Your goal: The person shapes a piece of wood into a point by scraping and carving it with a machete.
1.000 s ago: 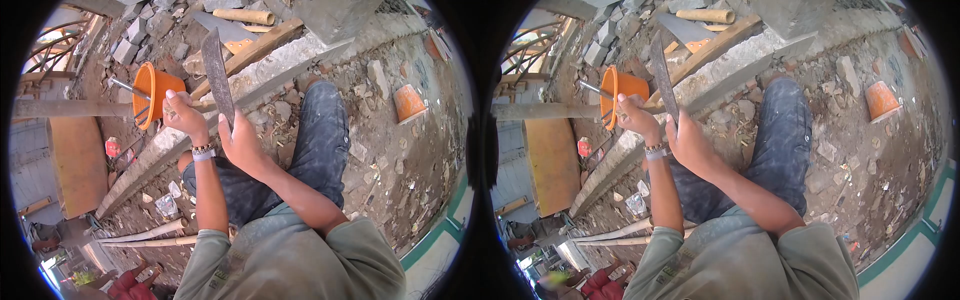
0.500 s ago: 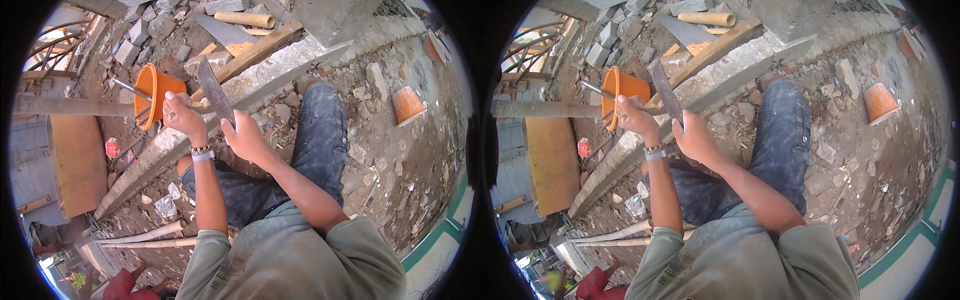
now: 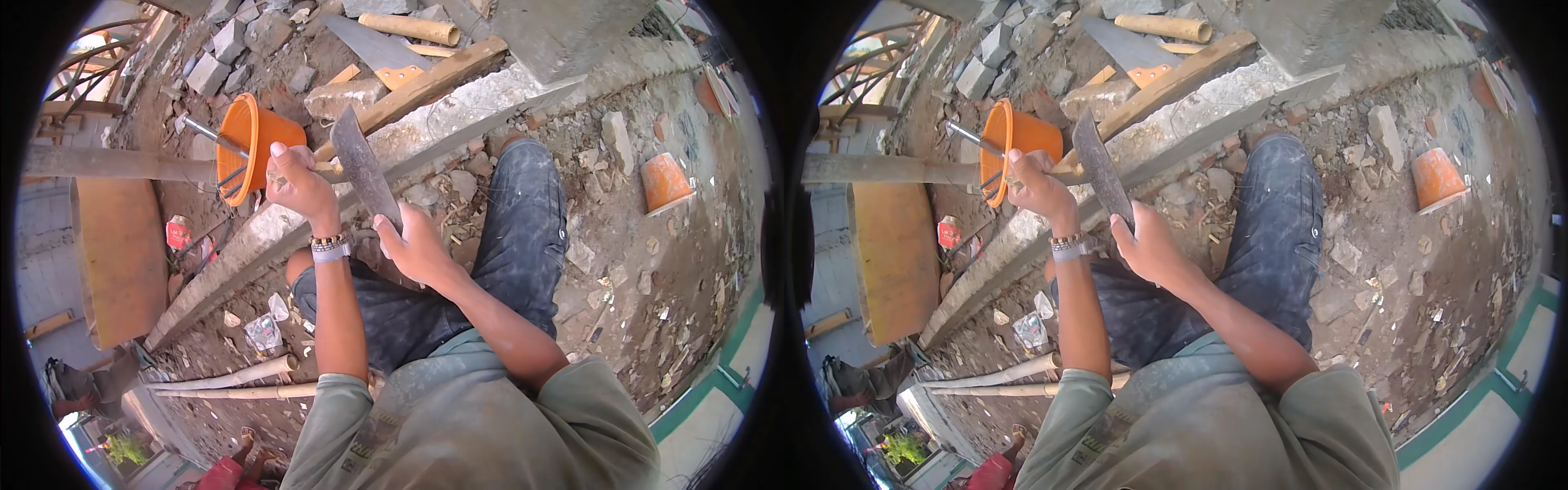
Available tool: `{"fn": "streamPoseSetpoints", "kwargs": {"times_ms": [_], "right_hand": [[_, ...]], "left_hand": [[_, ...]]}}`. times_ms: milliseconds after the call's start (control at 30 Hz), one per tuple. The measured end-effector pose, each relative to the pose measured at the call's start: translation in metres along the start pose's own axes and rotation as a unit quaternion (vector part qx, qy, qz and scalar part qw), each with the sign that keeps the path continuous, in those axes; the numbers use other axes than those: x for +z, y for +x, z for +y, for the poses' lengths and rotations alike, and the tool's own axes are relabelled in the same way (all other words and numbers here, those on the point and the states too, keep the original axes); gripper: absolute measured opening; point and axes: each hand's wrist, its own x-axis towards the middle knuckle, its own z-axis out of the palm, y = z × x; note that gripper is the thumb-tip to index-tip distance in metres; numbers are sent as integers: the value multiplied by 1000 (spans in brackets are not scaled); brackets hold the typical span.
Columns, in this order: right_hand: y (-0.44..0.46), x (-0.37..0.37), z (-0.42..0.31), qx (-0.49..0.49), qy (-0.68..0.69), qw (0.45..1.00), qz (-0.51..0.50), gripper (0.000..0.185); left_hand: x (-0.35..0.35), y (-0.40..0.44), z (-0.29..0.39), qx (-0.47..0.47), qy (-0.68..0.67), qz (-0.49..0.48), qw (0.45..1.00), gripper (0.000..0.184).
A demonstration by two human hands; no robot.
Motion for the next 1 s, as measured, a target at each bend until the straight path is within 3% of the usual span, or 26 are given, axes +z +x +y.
{"fn": "streamPoseSetpoints", "kwargs": {"times_ms": [200,300,567,800,933,1000], "right_hand": [[-1,3,3,-17,-4,999,26,28],[4,3,17,-64,-90,993,30,27],[-9,-1,8,-17,-108,994,13,27],[23,6,-9,18,-28,999,10,31],[58,19,-8,-11,-37,999,7,29],[36,19,-7,21,-10,1000,-17,30]], "left_hand": [[3,2,2,0,21,6,1000,51],[0,2,0,-9,29,8,1000,51],[-1,6,1,-8,9,-18,1000,51],[9,-5,10,-14,38,-48,998,48],[-1,2,2,-52,-42,19,998,47],[-7,2,0,-57,-57,25,996,46]]}}
